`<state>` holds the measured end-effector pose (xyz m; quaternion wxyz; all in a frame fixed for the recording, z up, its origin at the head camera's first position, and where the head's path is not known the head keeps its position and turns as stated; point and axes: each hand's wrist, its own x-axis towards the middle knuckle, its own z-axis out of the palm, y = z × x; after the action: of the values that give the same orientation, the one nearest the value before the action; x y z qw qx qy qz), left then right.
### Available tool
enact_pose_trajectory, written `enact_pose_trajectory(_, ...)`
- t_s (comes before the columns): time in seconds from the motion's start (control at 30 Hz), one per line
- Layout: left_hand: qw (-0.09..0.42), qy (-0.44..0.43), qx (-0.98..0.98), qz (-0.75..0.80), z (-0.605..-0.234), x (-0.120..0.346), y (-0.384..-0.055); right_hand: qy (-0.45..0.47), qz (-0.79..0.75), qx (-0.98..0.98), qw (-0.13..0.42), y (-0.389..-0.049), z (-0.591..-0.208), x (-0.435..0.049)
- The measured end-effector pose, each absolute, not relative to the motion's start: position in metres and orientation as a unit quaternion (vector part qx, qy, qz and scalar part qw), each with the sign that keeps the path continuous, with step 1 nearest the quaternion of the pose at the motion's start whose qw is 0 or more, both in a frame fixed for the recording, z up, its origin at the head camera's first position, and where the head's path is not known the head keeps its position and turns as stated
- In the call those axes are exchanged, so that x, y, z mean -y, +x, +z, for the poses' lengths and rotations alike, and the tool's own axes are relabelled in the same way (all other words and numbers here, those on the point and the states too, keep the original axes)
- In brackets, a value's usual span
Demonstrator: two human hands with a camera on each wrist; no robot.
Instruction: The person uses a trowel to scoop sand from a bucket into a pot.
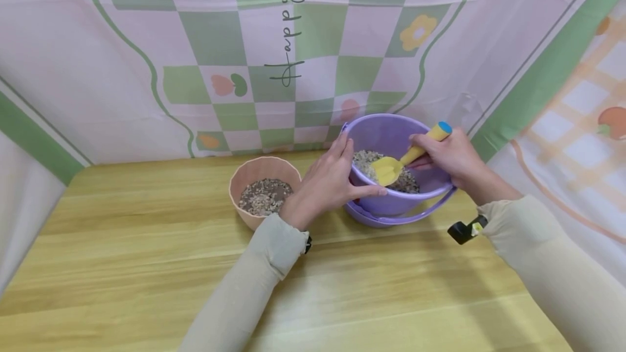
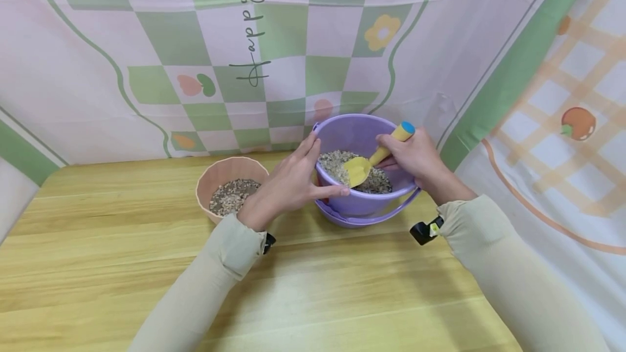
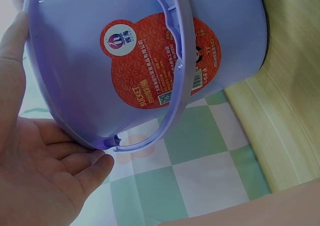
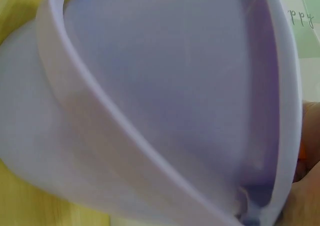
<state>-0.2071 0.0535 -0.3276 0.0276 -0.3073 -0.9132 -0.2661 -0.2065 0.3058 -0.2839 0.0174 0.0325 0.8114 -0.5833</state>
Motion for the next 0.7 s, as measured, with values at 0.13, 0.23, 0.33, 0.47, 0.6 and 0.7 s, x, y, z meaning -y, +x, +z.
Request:
enact_pose_trajectory(0.13,0.024,-0.306,0.914,-0.263,-0.3274,-0.0541,-0.2066,0.031,-0.593,-0.805,0.021,-0.2067,-0.284,-0.3051)
enact_pose_trajectory(0.23,0.023,-0.306,0.914,-0.264,-0.3275,-0.0545,-0.2062,0.033,-0.599,-0.8,0.023,-0.2066,-0.2843,-0.3054)
enact_pose_trajectory(0.33,0.023,-0.305,0.914,-0.265,-0.3279,-0.0545,-0.2061,0.035,-0.608,-0.793,0.028,-0.2068,-0.2848,-0.306)
enact_pose_trajectory(0.47,0.025,-0.306,0.914,-0.266,-0.328,-0.0542,-0.2067,0.033,-0.613,-0.789,0.03,-0.2073,-0.2849,-0.3061)
enact_pose_trajectory(0.6,0.024,-0.305,0.913,-0.269,-0.3275,-0.0535,-0.2069,0.034,-0.62,-0.784,0.032,-0.2077,-0.2843,-0.305)
enact_pose_trajectory(0.7,0.022,-0.304,0.913,-0.269,-0.3272,-0.0535,-0.2067,0.036,-0.627,-0.778,0.034,-0.2071,-0.2835,-0.3044)
